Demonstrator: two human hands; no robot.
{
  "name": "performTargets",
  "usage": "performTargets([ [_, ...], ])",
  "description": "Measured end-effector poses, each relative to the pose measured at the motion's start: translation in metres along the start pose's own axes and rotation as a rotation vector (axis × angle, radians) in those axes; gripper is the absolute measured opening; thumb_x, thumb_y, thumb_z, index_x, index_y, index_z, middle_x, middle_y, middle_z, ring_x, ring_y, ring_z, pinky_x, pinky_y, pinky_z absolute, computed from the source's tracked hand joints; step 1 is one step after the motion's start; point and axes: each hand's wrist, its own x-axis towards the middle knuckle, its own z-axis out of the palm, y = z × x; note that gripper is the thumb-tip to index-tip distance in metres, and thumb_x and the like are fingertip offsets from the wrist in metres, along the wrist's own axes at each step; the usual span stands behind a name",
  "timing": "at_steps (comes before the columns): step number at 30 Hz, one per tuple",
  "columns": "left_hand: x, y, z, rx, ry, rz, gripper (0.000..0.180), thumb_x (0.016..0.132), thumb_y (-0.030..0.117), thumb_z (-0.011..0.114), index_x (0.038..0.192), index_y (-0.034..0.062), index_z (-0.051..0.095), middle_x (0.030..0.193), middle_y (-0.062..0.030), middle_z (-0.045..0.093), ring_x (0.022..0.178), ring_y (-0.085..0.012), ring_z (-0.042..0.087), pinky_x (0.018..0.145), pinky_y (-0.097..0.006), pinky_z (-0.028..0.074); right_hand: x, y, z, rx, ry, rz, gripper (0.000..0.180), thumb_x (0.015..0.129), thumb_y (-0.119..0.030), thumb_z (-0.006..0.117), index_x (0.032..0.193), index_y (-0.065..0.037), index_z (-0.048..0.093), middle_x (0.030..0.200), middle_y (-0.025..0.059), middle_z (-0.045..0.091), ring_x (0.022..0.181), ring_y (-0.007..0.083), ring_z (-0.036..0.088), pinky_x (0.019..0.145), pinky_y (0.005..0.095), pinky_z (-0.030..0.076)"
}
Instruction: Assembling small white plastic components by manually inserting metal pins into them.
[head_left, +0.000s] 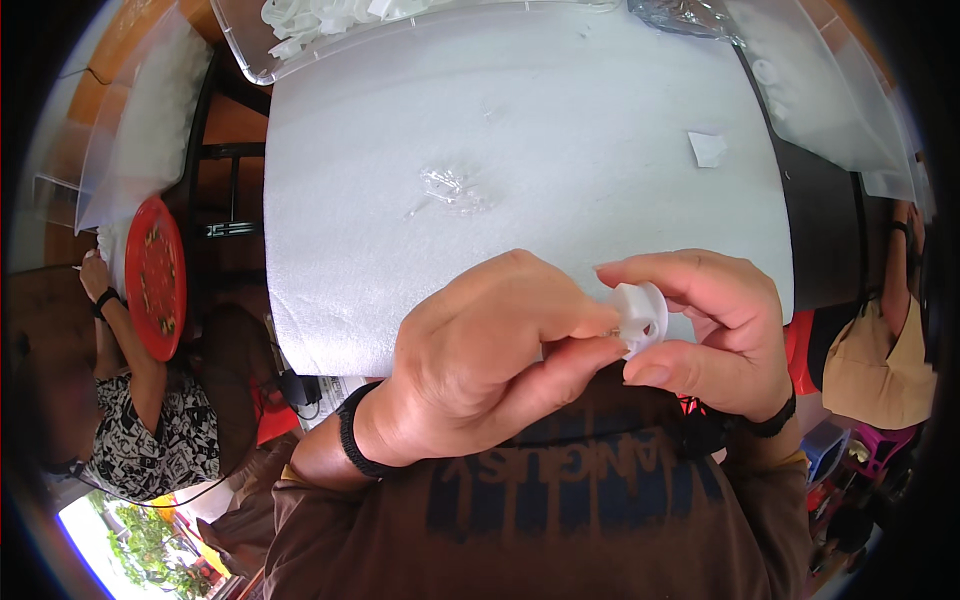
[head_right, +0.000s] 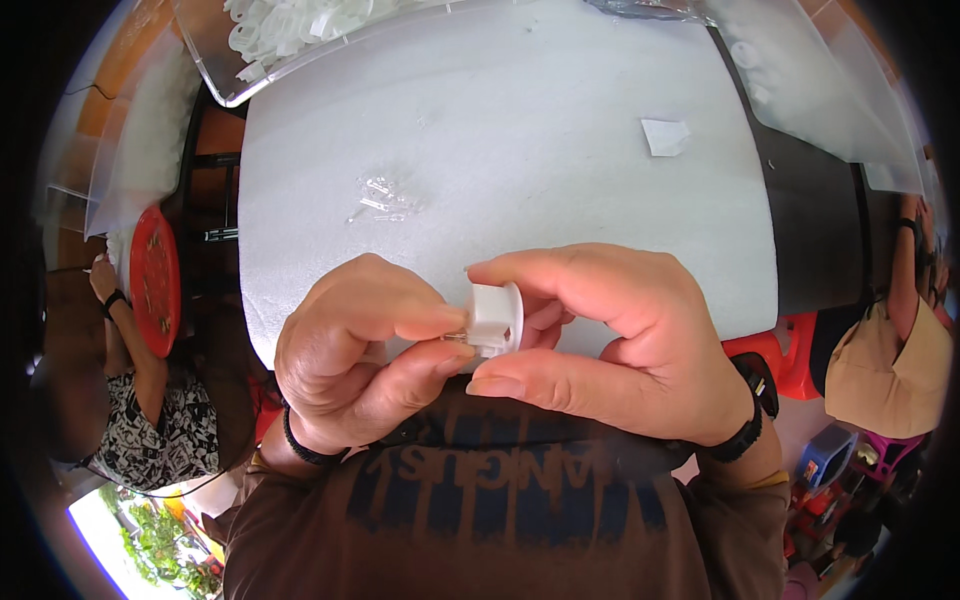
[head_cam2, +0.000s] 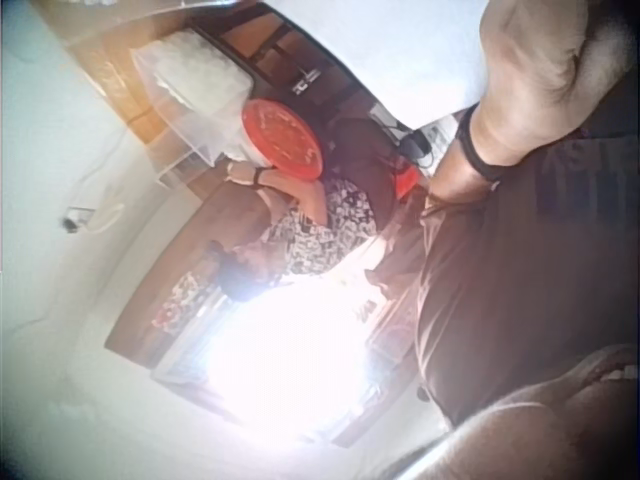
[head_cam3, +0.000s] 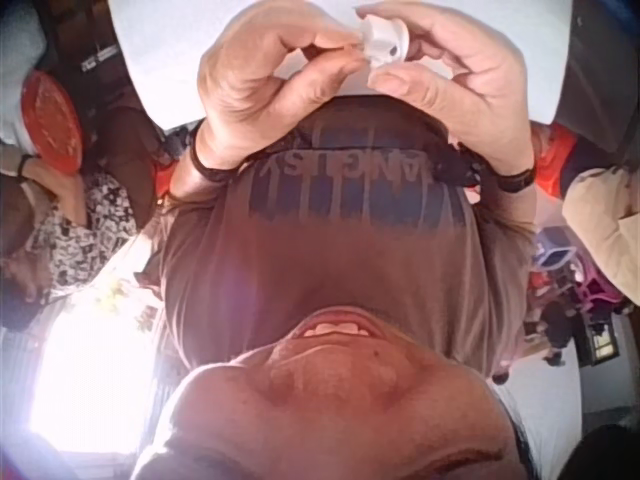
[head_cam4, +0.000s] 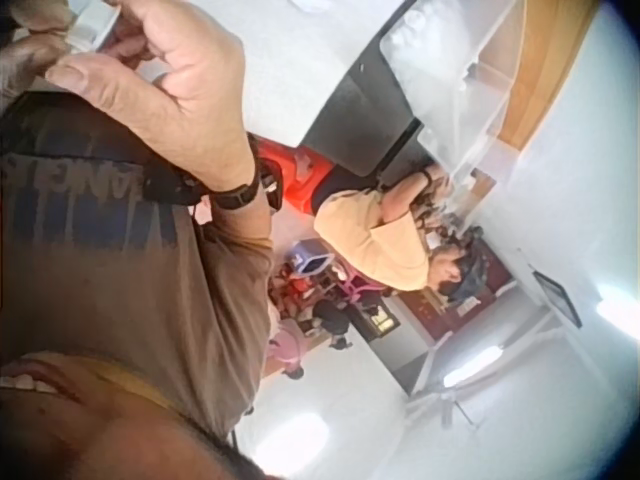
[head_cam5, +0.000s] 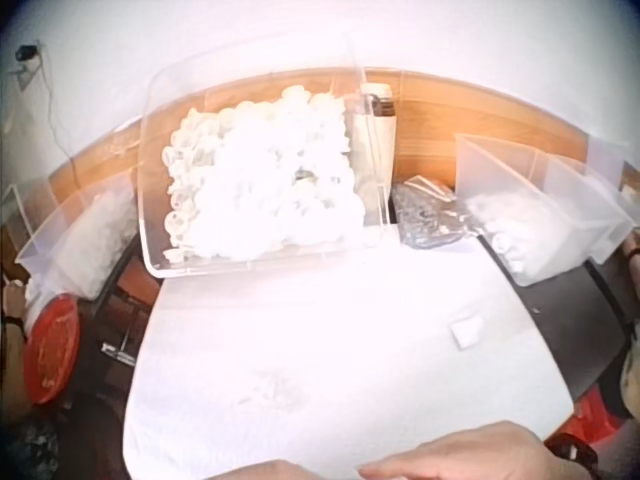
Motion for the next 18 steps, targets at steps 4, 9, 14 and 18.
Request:
performTargets([
  [4, -0.0064, 0.0045, 0.0054, -0.193, 0.123, -0.187, 0.019, 0.073, 0.000, 0.068, 0.090, 0.0013, 0.059, 0.076, -0.0066, 0.061, 0.069, -0.0167, 0.056, 0.061, -0.027, 0.042, -0.0016, 0.0026, 0.0023, 0.062, 0.035, -0.019, 0.041, 0.074, -0.011, 0.074, 0.108, 0.006, 0.057, 0.081, 0.0096, 0.062, 0.069, 0.0114, 0.060, 0.061, 0.0223, 0.047],
  [9, -0.0041, 0.0037, -0.0013, -0.087, 0.005, -0.147, 0.016, 0.074, -0.002, 0.065, 0.088, 0.0014, 0.060, 0.075, -0.0070, 0.061, 0.068, -0.0157, 0.055, 0.061, -0.027, 0.042, -0.0032, 0.0037, 0.0007, -0.013, 0.039, -0.019, 0.042, 0.073, -0.014, 0.075, 0.107, 0.005, 0.058, 0.082, 0.0106, 0.062, 0.069, 0.0130, 0.061, 0.061, 0.0228, 0.048],
  [14, -0.0032, 0.0082, -0.0004, -0.009, -0.064, -0.173, 0.014, 0.075, -0.002, 0.066, 0.087, 0.0016, 0.060, 0.075, -0.0068, 0.061, 0.066, -0.0157, 0.056, 0.059, -0.026, 0.041, -0.0086, 0.0012, 0.0001, -0.075, 0.041, 0.019, 0.047, 0.069, -0.015, 0.076, 0.108, 0.005, 0.058, 0.088, 0.0108, 0.063, 0.077, 0.0150, 0.061, 0.070, 0.0250, 0.047],
  [18, -0.0042, 0.0100, 0.0052, 0.033, -0.052, -0.177, 0.016, 0.075, -0.002, 0.067, 0.089, 0.0011, 0.060, 0.075, -0.0066, 0.060, 0.066, -0.0155, 0.056, 0.059, -0.026, 0.042, -0.0098, 0.0018, -0.0008, -0.097, 0.056, -0.005, 0.046, 0.070, -0.017, 0.076, 0.106, 0.005, 0.058, 0.087, 0.0116, 0.063, 0.075, 0.0161, 0.061, 0.068, 0.0255, 0.047],
])
